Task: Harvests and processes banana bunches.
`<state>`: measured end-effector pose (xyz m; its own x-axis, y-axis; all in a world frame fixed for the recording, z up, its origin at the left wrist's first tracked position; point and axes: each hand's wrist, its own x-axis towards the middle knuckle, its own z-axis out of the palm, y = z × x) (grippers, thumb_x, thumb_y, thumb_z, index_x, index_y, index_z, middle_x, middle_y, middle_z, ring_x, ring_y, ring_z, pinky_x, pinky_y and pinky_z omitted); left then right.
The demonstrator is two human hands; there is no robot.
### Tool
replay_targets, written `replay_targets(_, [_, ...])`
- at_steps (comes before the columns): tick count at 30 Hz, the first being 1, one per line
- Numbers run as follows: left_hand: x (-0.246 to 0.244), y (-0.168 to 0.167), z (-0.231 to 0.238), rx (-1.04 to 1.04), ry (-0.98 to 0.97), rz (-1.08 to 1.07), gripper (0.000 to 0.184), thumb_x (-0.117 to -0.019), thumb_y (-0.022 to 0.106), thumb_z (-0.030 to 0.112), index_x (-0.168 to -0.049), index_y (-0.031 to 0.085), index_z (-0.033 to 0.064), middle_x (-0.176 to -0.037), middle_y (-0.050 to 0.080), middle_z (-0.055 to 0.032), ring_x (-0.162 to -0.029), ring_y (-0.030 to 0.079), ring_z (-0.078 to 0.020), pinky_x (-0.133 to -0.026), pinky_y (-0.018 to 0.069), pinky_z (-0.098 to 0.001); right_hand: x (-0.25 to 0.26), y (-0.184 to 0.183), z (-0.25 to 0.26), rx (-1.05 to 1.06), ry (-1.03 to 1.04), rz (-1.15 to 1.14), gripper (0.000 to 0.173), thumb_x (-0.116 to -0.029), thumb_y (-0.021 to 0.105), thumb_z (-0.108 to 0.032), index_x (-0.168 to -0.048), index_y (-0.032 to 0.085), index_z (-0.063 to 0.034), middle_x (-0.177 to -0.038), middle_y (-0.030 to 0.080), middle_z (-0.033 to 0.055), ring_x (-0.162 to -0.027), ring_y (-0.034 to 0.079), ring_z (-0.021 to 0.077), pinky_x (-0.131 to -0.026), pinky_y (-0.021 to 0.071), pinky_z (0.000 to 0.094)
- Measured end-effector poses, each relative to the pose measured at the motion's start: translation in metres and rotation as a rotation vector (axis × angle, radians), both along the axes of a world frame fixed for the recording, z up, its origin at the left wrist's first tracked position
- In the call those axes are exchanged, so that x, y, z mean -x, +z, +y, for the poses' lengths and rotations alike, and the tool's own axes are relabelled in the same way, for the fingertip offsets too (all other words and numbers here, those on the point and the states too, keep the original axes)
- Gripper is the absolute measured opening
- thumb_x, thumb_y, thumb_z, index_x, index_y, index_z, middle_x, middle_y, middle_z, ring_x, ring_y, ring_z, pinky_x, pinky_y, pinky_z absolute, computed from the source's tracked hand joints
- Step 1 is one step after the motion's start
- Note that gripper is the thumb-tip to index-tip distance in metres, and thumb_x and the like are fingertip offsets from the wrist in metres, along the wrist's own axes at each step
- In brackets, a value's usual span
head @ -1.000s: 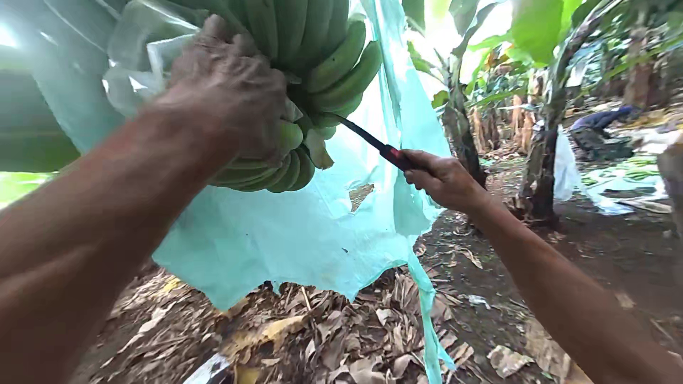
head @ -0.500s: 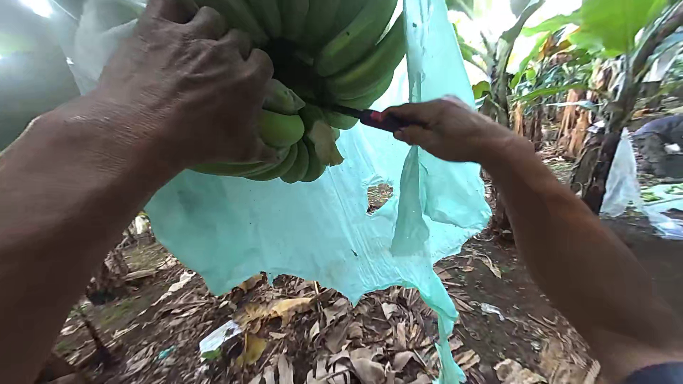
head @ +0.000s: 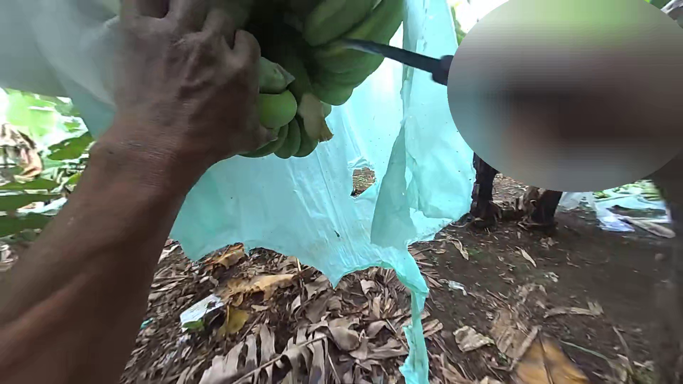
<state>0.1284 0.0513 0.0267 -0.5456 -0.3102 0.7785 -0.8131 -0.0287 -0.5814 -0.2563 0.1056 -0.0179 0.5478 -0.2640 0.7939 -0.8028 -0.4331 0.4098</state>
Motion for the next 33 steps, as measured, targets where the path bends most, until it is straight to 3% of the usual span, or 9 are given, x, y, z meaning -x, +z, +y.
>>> replay_targets(5, [0.010, -0.001, 0.009, 0.003, 0.068, -0.014, 0.070, -0.0682, 0.086, 0.048, -0.109, 0.060, -0.0014, -0.106, 0.064, -0.0272, -0.106, 0.059, -0.0515, -0.099, 0.0372, -0.0697, -0.042, 0.010, -0.054, -0.101, 0.100, -0.012, 0.034, -0.1038, 0.055, -0.027, -0.135, 0.064, -0.0196, -0.092, 0.073, 0.0082, -0.082, 0.072, 0.0262, -0.073, 0.0573, 0.0526])
replay_targets(11, [0.010, 0.002, 0.011, -0.012, 0.092, -0.030, 0.070, -0.0693, 0.085, 0.049, -0.111, 0.059, -0.0010, -0.107, 0.064, -0.0260, -0.106, 0.059, -0.0495, -0.101, 0.0366, -0.0672, -0.064, 0.014, -0.092, -0.205, 0.094, -0.022, 0.030, -0.1037, 0.054, -0.029, -0.131, 0.065, -0.0216, -0.091, 0.072, 0.0067, -0.083, 0.071, 0.0262, -0.074, 0.0562, 0.0540])
replay_targets(16, [0.010, 0.001, 0.011, -0.028, 0.087, -0.013, 0.071, -0.0685, 0.086, 0.047, -0.113, 0.060, -0.0013, -0.109, 0.064, -0.0262, -0.109, 0.059, -0.0496, -0.103, 0.0359, -0.0671, -0.092, 0.035, -0.088, -0.261, -0.042, 0.005, 0.024, -0.1029, 0.054, -0.029, -0.121, 0.067, -0.0224, -0.090, 0.071, 0.0062, -0.085, 0.070, 0.0290, -0.074, 0.0540, 0.0578])
replay_targets(20, [0.007, -0.008, 0.010, -0.065, 0.031, 0.013, 0.069, -0.0707, 0.087, 0.043, -0.114, 0.060, -0.0035, -0.111, 0.064, -0.0286, -0.110, 0.059, -0.0512, -0.103, 0.0352, -0.0709, -0.072, 0.033, -0.065, -0.286, -0.201, 0.051, 0.024, -0.1033, 0.055, -0.027, -0.125, 0.065, -0.0222, -0.088, 0.069, 0.0143, -0.083, 0.069, 0.0406, -0.070, 0.0519, 0.0659])
replay_targets(23, [-0.010, -0.031, 0.011, -0.131, -0.013, 0.199, 0.083, -0.0716, 0.079, 0.062, -0.117, 0.061, -0.0054, -0.116, 0.063, -0.0323, -0.114, 0.058, -0.0546, -0.101, 0.0366, -0.0738, -0.028, 0.010, -0.019, -0.129, -0.070, 0.054, 0.034, -0.1040, 0.055, -0.026, -0.137, 0.064, -0.0229, -0.093, 0.072, 0.0190, -0.080, 0.070, 0.0418, -0.069, 0.0526, 0.0667])
replay_targets(25, [-0.026, -0.064, 0.012, -0.281, -0.023, 0.446, 0.095, -0.0682, 0.074, 0.076, -0.118, 0.062, -0.0041, -0.115, 0.065, -0.0329, -0.113, 0.060, -0.0559, -0.096, 0.0400, -0.0764, -0.005, -0.027, 0.012, -0.045, 0.020, -0.013, 0.041, -0.1054, 0.052, -0.027, -0.145, 0.058, -0.0170, -0.105, 0.071, 0.0251, -0.083, 0.070, 0.0421, -0.072, 0.0544, 0.0643])
replay_targets(27, [-0.038, -0.113, 0.011, -0.514, -0.016, 0.689, 0.099, -0.0631, 0.076, 0.081, -0.119, 0.065, 0.0003, -0.109, 0.068, -0.0313, -0.106, 0.063, -0.0552, -0.087, 0.0451, -0.0784, 0.004, -0.089, 0.037, -0.098, 0.023, -0.152, 0.049, -0.1052, 0.047, -0.034, -0.151, 0.052, -0.0156, -0.108, 0.071, 0.0217, -0.082, 0.070, 0.0343, -0.069, 0.0564, 0.0577])
replay_targets(31, [-0.042, -0.259, 0.000, -0.943, 0.039, 0.792, 0.087, -0.0619, 0.080, 0.077, -0.113, 0.070, 0.0078, -0.099, 0.071, -0.0221, -0.096, 0.067, -0.0464, -0.080, 0.0509, -0.0727, -0.046, -0.262, 0.067, -0.780, 0.181, -0.769, 0.048, -0.1032, 0.051, -0.026, -0.148, 0.050, -0.0083, -0.096, 0.069, 0.0080, -0.069, 0.066, 0.0148, -0.060, 0.0593, 0.0376])
replay_targets(33, [-0.036, -0.342, 0.002, -1.117, 0.100, 0.733, 0.086, -0.0607, 0.079, 0.076, -0.113, 0.069, 0.0089, -0.101, 0.071, -0.0185, -0.098, 0.068, -0.0415, -0.084, 0.0518, -0.0689, -0.079, -0.366, 0.063, -1.123, 0.313, -1.277, 0.040, -0.1029, 0.048, -0.022, -0.136, 0.053, -0.0005, -0.084, 0.067, 0.0070, -0.063, 0.065, 0.0169, -0.057, 0.0588, 0.0364])
